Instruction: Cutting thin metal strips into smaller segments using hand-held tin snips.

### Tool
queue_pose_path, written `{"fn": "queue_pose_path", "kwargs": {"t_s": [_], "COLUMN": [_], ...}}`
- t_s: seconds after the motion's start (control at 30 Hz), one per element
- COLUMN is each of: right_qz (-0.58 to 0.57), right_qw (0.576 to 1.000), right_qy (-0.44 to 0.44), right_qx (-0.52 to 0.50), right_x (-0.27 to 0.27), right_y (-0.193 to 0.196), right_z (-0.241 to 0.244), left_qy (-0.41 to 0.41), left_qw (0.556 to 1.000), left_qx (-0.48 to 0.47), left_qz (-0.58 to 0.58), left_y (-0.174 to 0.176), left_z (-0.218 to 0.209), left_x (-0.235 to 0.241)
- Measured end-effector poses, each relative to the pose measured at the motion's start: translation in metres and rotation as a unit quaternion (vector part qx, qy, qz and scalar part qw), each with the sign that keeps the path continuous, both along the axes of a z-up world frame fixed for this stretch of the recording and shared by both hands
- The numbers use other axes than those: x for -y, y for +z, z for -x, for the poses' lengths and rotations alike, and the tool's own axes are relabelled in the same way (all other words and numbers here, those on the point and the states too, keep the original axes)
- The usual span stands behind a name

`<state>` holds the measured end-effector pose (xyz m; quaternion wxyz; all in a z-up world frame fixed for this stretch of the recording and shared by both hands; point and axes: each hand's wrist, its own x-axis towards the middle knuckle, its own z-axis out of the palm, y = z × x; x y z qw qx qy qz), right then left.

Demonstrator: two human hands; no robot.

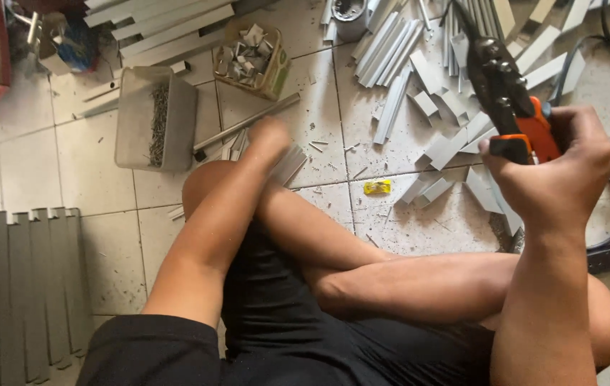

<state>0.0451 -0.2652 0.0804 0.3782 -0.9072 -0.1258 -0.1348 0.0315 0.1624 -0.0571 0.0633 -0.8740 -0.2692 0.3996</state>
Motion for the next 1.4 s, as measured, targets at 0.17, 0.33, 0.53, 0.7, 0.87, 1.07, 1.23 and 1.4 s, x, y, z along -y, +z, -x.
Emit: {"fn": "queue_pose_path", "kwargs": {"t_s": [0.17,0.33,0.53,0.7,0.87,1.07,1.23,1.4], "right_qz": [-0.011,-0.049,-0.039,-0.040,-0.024,0.003,0.018,0.072], "right_qw": [1.000,0.999,0.999,0.998,0.999,0.996,0.996,0.994], "right_qy": [0.010,0.010,-0.005,0.000,0.004,0.007,0.073,0.060], "right_qx": [0.014,-0.012,-0.027,-0.039,-0.039,-0.092,-0.045,0.047], "right_x": [0.001,-0.001,0.001,0.000,-0.003,-0.008,-0.024,-0.042], "right_y": [0.010,0.018,0.017,0.023,0.021,0.021,0.023,0.018], "right_z": [0.001,-0.005,-0.006,-0.007,-0.007,-0.004,0.005,0.016], "left_qy": [-0.031,-0.032,0.059,0.247,0.396,0.360,0.237,0.217], "left_qw": [0.995,0.922,0.894,0.840,0.743,0.687,0.554,0.492], "left_qx": [0.074,0.318,0.373,0.362,0.303,0.293,0.491,0.532], "left_qz": [-0.059,0.218,0.241,0.321,0.447,0.559,0.630,0.653], "left_y": [-0.016,0.031,0.008,0.012,0.047,0.111,0.115,0.126], "left_z": [-0.021,-0.043,-0.043,-0.041,-0.027,0.025,0.069,0.079], "left_x": [-0.003,0.128,0.179,0.173,0.164,0.162,0.150,0.140]}}
